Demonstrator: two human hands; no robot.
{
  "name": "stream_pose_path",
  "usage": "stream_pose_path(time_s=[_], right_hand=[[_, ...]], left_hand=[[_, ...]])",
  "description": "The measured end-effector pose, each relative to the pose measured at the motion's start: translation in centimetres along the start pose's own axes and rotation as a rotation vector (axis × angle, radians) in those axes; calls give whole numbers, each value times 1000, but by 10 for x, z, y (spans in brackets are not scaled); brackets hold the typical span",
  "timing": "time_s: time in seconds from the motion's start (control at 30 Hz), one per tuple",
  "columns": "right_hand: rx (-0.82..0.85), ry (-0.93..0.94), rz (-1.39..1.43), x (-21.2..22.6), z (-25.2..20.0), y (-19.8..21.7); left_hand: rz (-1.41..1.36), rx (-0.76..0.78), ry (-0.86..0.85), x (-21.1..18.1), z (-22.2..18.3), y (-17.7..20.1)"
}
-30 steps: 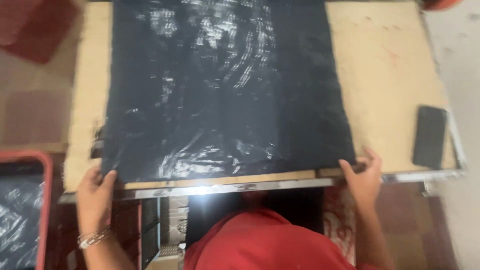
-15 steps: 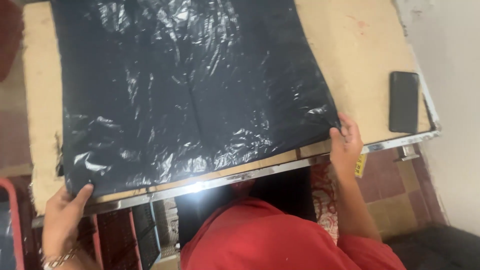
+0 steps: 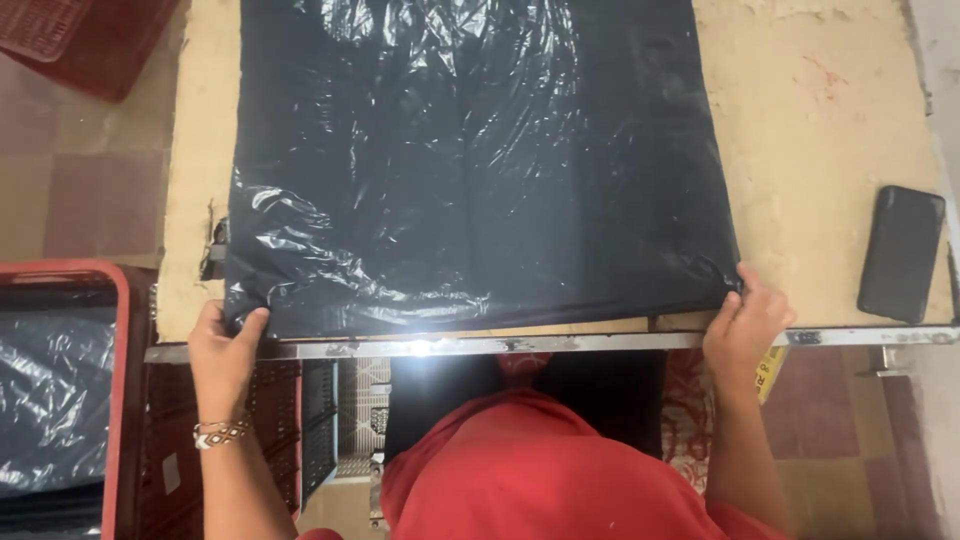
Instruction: Folding large black plastic bags and stacking them into a red plastic crate at the end of a production line.
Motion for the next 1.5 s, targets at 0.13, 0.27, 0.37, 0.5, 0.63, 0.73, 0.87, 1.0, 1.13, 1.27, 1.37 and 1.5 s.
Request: stream_pose_path(time_s=[0.13,0.27,0.37,0.5,0.63,0.73,0.87,1.0,1.13,1.27,1.37,1.5], right_hand=[[4,-33,-10,19,2,16],[-65,119,-86,102,13,24],[121,435,223,208,-14,-33],[511,657,429,301,-33,-83],[434,643,258,253,-13,-92],[563,481,110,182,15,-89],[537,266,-169,71,32,-77],[327,74,-277,4,66,-60],[410,131,-87,171,102,-101],[400,638,164,257,108,-170],[392,502,25,172,145,-185],[453,52,-167,42,206,-168]], left_hand=[[58,-32,-31,-5,-12,5],[650,-368,-451,-68,-47,-20],[775,-178,-855,-122,-91,-142],[736,465,-898,-137,-126,-239],[750,429,-851,-129,-104,-215],[869,253,-779,-111,-62,-169],[966,185,-393,-60,-11,-105],[1009,-68,-334,-48,17,-70],[893,98,-562,-157,9,-177],[796,291,-1043,-187,20,-261],[852,149,-941,-164,82,-218],[951,-39,-514,-114,177,-139]])
Point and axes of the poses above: each hand's wrist, its own z-axis towards the middle knuckle, its own y-axis out of the back of the hand, x = y × z, the point moved 8 cm from there along z, towards the middle knuckle, and after that the axes turned 1 degree about x, right-handed, at the moved point
